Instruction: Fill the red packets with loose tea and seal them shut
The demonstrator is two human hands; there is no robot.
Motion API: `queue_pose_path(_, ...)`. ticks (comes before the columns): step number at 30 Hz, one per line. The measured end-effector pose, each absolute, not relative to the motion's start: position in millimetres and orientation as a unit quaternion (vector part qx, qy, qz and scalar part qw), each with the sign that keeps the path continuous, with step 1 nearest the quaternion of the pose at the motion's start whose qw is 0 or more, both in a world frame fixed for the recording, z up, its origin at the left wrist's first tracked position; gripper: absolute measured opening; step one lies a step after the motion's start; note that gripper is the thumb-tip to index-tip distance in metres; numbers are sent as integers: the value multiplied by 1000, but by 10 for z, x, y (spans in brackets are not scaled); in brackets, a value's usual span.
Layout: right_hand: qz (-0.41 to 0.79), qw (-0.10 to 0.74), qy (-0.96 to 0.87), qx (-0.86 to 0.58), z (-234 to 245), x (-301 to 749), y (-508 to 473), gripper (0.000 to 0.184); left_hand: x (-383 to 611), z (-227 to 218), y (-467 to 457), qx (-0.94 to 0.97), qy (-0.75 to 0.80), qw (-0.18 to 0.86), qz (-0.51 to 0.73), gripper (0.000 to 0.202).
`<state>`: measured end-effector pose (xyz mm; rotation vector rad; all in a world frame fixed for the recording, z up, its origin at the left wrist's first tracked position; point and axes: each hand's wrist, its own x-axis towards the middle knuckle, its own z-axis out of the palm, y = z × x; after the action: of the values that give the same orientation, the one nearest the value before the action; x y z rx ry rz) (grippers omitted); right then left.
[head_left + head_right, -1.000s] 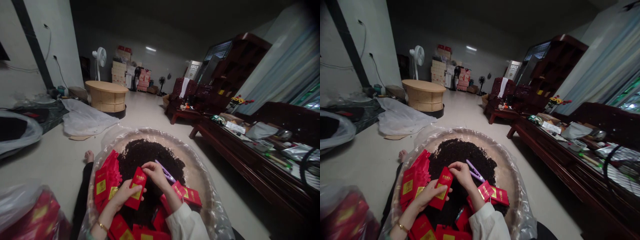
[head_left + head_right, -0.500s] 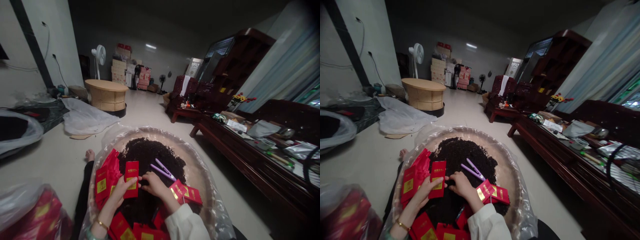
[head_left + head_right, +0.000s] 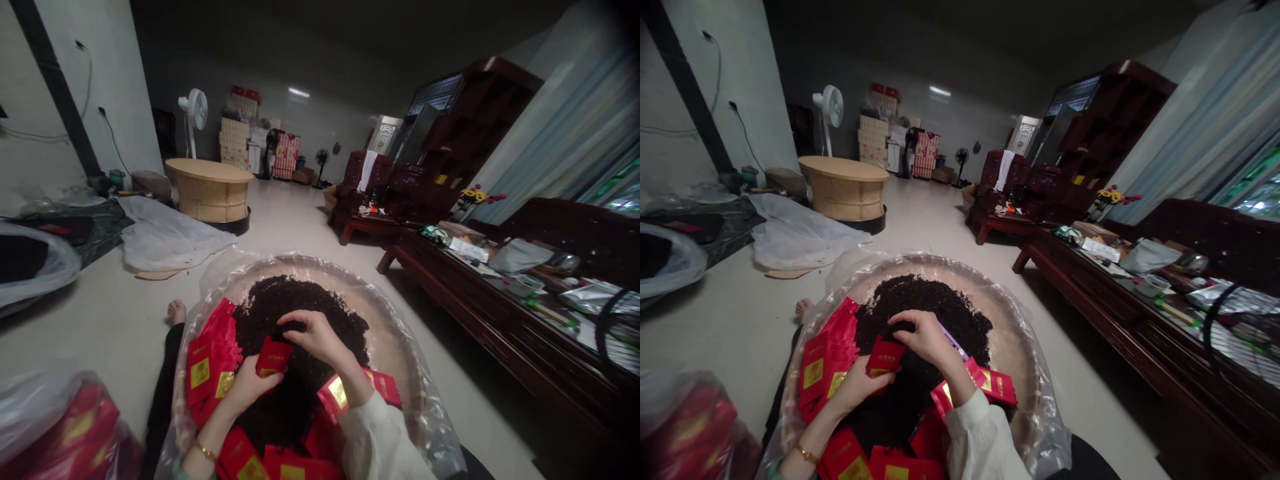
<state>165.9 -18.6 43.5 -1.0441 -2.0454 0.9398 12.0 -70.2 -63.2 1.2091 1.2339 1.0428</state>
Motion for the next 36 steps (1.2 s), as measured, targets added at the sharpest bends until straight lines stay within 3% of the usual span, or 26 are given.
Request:
queue_pose_path(4, 367, 326, -772, -404, 381, 1584, -179, 26, 121, -630, -704, 497, 521, 533, 445, 25)
queue_pose_path(9, 357, 323, -725, -492, 161, 1756, -102, 23, 127, -584, -732, 427, 521, 578, 461, 39)
queue_pose_path(13, 294, 304, -774, -471, 139, 1789, -182, 17, 147, -539, -744, 394, 514, 604, 464, 47)
queue_pose_path(19, 243, 279, -822, -434, 41, 1498, -262, 17, 155, -544, -773, 435, 486, 623, 432, 42)
queue_pose_path(26, 324, 336, -773, -431, -172, 1464, -189, 31, 90, -544, -825, 374, 396, 730, 413, 58)
queue_pose_path(31, 249, 348, -771, -471, -266, 1664, -93, 28, 100, -566, -804, 358, 445, 704, 422, 53)
queue_pose_path(33, 187, 304, -771, -527, -324, 1828, -42, 19, 104, -581, -795, 351, 454, 690, 441, 54)
queue_pose_path(36, 123, 133, -752, -634, -442, 2087, 8, 48, 107, -585, -791, 341, 444, 686, 466, 55)
